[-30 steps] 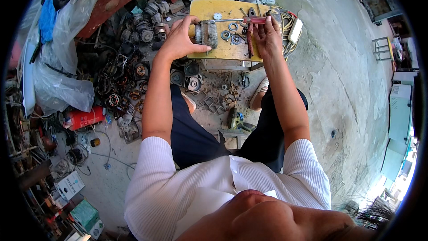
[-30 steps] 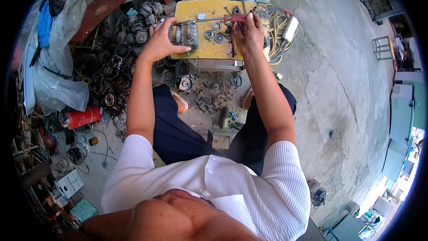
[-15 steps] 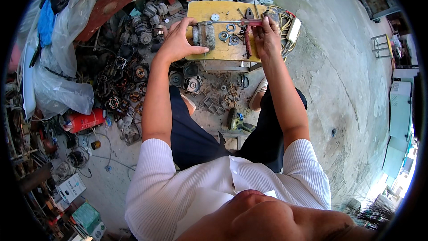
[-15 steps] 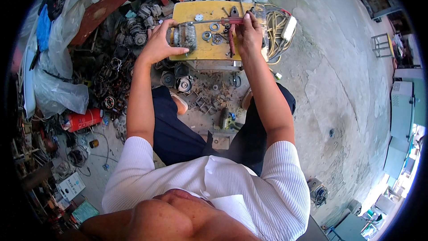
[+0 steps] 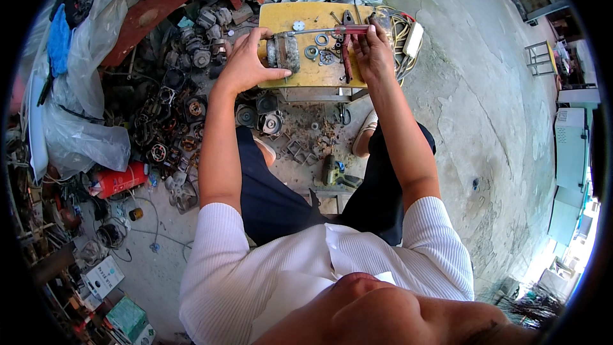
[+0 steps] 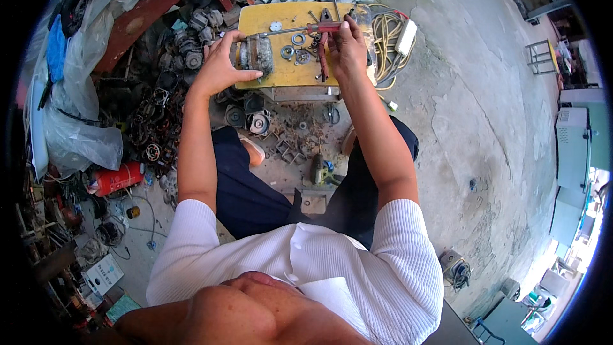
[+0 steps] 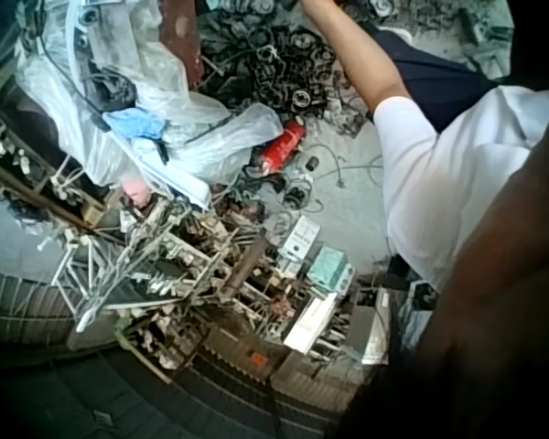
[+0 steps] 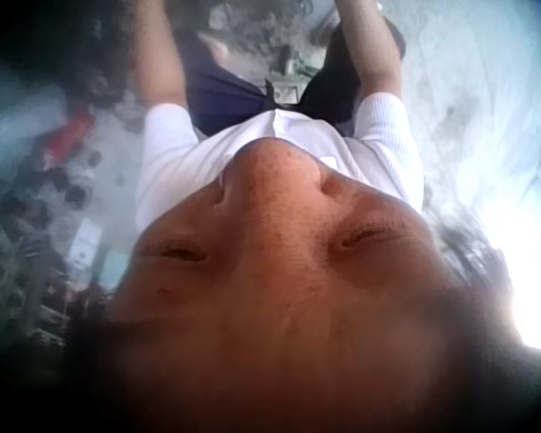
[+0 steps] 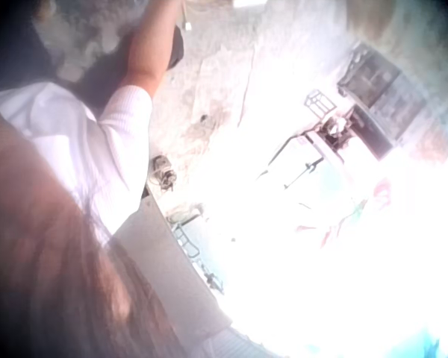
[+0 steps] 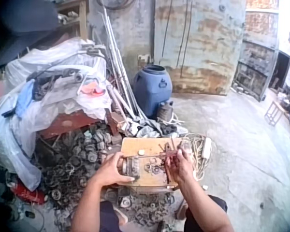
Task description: The person uses a screwdriver to loosen and remove screws from a small metal mechanical housing on a cluttered work table, then pulls apart the casing segments by hand.
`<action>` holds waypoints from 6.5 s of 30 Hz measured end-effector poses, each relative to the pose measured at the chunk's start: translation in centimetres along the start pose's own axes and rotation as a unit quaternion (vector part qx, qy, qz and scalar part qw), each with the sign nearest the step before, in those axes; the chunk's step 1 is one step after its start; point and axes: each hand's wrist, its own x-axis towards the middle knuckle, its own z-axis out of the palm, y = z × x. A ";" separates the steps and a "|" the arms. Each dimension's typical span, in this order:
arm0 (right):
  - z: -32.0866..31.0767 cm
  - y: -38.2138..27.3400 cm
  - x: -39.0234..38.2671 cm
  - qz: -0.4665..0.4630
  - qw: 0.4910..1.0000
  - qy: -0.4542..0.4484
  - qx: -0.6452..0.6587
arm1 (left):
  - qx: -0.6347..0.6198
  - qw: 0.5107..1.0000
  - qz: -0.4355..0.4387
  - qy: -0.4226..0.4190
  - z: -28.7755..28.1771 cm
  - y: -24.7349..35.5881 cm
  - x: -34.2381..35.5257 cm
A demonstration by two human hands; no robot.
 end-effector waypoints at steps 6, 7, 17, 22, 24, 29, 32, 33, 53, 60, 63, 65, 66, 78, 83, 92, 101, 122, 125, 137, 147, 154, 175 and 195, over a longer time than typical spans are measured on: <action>0.0 0.2 0.3 0.013 1.000 -0.004 0.015 | 0.003 1.000 0.009 0.000 -0.1 -0.2 -0.1; 0.1 0.1 -0.2 0.009 1.000 -0.021 0.010 | 0.008 1.000 0.012 0.003 -0.1 -0.3 -0.1; -0.7 0.9 0.8 -0.010 0.999 -0.015 0.028 | 0.050 0.998 0.020 0.031 0.1 0.1 -0.2; -0.3 0.8 0.3 -0.008 0.999 -0.021 0.042 | 0.053 0.998 0.025 0.030 -0.1 0.3 -0.2; 0.6 0.3 -0.6 0.011 0.999 0.007 0.030 | 0.059 0.997 0.026 0.033 -0.1 0.1 -0.3; -0.2 0.7 0.2 -0.002 1.000 0.003 0.024 | 0.045 0.998 0.021 0.024 -0.3 0.4 -0.2; -0.5 0.8 0.6 -0.010 1.000 -0.015 0.024 | 0.051 0.998 0.024 0.022 -0.4 0.3 -0.2; -0.4 1.0 0.4 -0.024 0.999 -0.019 0.020 | 0.049 0.998 0.025 0.024 -0.4 0.3 -0.2; -0.4 1.4 -0.4 -0.021 0.993 -0.074 0.088 | 0.002 1.000 0.008 0.016 -0.6 1.4 -0.5; -0.3 0.7 -0.3 -0.006 0.999 -0.021 0.027 | 0.001 1.000 -0.004 0.005 -0.9 1.8 -0.6; 0.9 0.5 -1.1 -0.022 0.997 0.010 0.071 | 0.006 1.000 0.007 0.011 -0.5 1.1 -0.4; 0.4 0.5 -0.8 -0.016 0.998 0.002 0.059 | 0.007 1.000 0.003 0.009 -0.5 1.1 -0.5; 0.1 0.5 -0.7 -0.015 0.998 0.000 0.053 | 0.006 1.000 0.003 0.008 -0.5 1.2 -0.4; -0.2 0.5 -0.6 -0.031 0.997 -0.047 0.049 | 0.001 1.000 0.015 0.017 -0.4 1.1 -0.5; -0.2 0.7 -0.3 -0.041 0.999 -0.010 0.032 | -0.011 1.000 0.016 0.015 -0.4 1.2 -0.5; -0.3 1.0 -0.2 -0.036 0.998 -0.008 0.043 | -0.014 1.000 0.002 0.005 -0.5 1.3 -0.6; 0.4 0.9 -0.7 -0.035 0.998 -0.020 0.047 | -0.016 0.999 0.026 0.016 -0.3 0.7 -0.5; 0.1 1.0 -0.2 -0.045 0.998 -0.005 0.042 | -0.015 0.999 0.021 0.019 -0.4 0.8 -0.6; -0.1 1.0 0.2 -0.046 0.998 -0.010 0.043 | -0.015 0.999 0.022 0.019 -0.4 0.7 -0.6; -0.2 0.7 0.2 -0.060 0.997 -0.047 0.030 | -0.011 1.000 0.022 0.010 -0.3 0.6 -0.4; -0.5 0.8 0.0 -0.054 0.998 -0.040 0.022 | -0.025 0.999 0.028 0.018 -0.2 0.4 -0.4; 0.4 0.3 -1.2 -0.033 0.997 -0.060 0.028 | -0.017 1.000 0.020 0.016 -0.2 0.3 -0.5; -0.8 1.0 0.0 -0.038 0.999 -0.023 0.023 | -0.021 0.999 0.025 0.018 -0.1 0.4 -0.3; -0.5 0.4 -0.4 -0.021 0.999 -0.025 0.000 | -0.029 0.999 0.036 0.022 -0.2 0.3 -0.5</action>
